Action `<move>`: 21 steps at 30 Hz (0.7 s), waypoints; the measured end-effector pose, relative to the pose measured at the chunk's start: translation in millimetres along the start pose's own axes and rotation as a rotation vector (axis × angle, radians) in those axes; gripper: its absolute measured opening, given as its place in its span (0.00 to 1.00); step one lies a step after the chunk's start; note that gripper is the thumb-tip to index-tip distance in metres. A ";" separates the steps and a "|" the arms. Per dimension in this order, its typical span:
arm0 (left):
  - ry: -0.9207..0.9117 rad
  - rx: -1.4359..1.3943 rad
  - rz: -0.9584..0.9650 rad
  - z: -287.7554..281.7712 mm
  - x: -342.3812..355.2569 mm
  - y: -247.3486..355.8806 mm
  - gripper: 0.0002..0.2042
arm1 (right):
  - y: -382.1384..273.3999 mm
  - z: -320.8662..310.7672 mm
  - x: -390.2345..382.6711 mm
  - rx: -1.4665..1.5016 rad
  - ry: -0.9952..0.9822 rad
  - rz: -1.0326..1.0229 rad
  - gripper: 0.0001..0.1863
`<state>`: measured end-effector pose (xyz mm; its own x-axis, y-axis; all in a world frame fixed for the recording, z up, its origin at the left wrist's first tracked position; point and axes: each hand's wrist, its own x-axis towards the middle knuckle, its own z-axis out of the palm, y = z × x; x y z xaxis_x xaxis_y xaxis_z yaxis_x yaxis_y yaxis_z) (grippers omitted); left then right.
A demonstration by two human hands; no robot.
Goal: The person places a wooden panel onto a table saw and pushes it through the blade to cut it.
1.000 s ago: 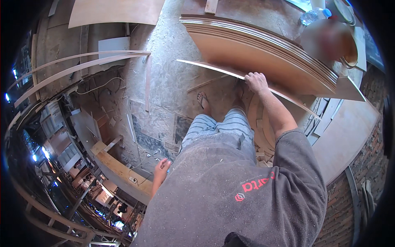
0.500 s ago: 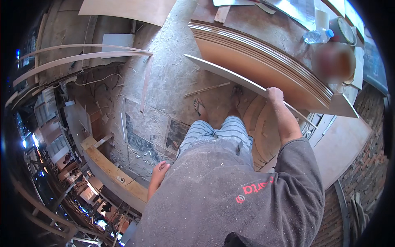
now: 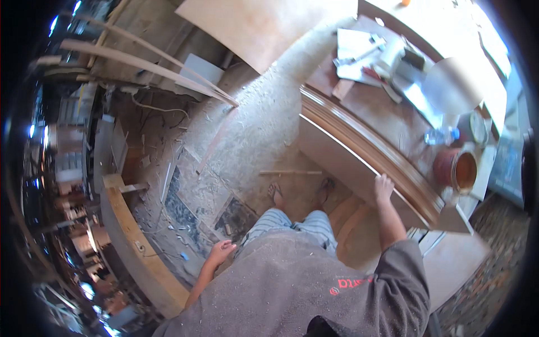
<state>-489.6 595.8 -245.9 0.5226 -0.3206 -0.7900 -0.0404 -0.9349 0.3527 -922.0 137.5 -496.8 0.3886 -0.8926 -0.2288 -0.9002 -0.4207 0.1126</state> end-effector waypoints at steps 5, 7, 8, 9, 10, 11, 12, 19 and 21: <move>0.079 0.006 0.089 12.6 12.6 -26.3 0.22 | -62.4 36.8 -23.7 0.319 -0.150 -0.344 0.13; 0.059 -0.132 0.035 7.3 30.7 14.6 0.16 | -76.0 69.8 -20.4 0.391 -0.434 -0.218 0.13; 0.152 -0.105 0.069 15.3 24.1 -1.3 0.15 | -93.9 60.3 -32.7 0.379 -0.486 -0.237 0.11; 0.249 -0.082 0.069 34.1 7.7 -33.7 0.14 | -112.8 12.8 -48.2 0.347 -0.606 -0.386 0.10; 0.299 -0.133 0.060 35.6 13.0 -39.2 0.14 | -117.1 36.7 -47.4 0.354 -0.578 -0.508 0.14; 0.346 -0.145 0.149 43.5 15.0 -57.6 0.13 | -135.1 17.0 -43.1 0.331 -0.655 -0.522 0.16; 0.387 -0.150 0.239 51.9 14.9 -77.1 0.12 | -147.0 -2.8 -48.8 0.300 -0.735 -0.521 0.19; 0.319 -0.370 -0.007 122.8 19.0 -203.5 0.08 | -217.0 -76.1 19.4 0.223 -0.578 -0.598 0.16; 0.384 -0.114 0.015 137.2 28.1 -232.0 0.08 | -219.6 -76.3 43.7 0.310 -0.501 -0.510 0.14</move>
<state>-582.4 782.8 -418.7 0.8039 -0.2337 -0.5469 0.0328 -0.9008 0.4331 -692.4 178.5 -457.8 0.7005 -0.3899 -0.5977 -0.6765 -0.6293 -0.3824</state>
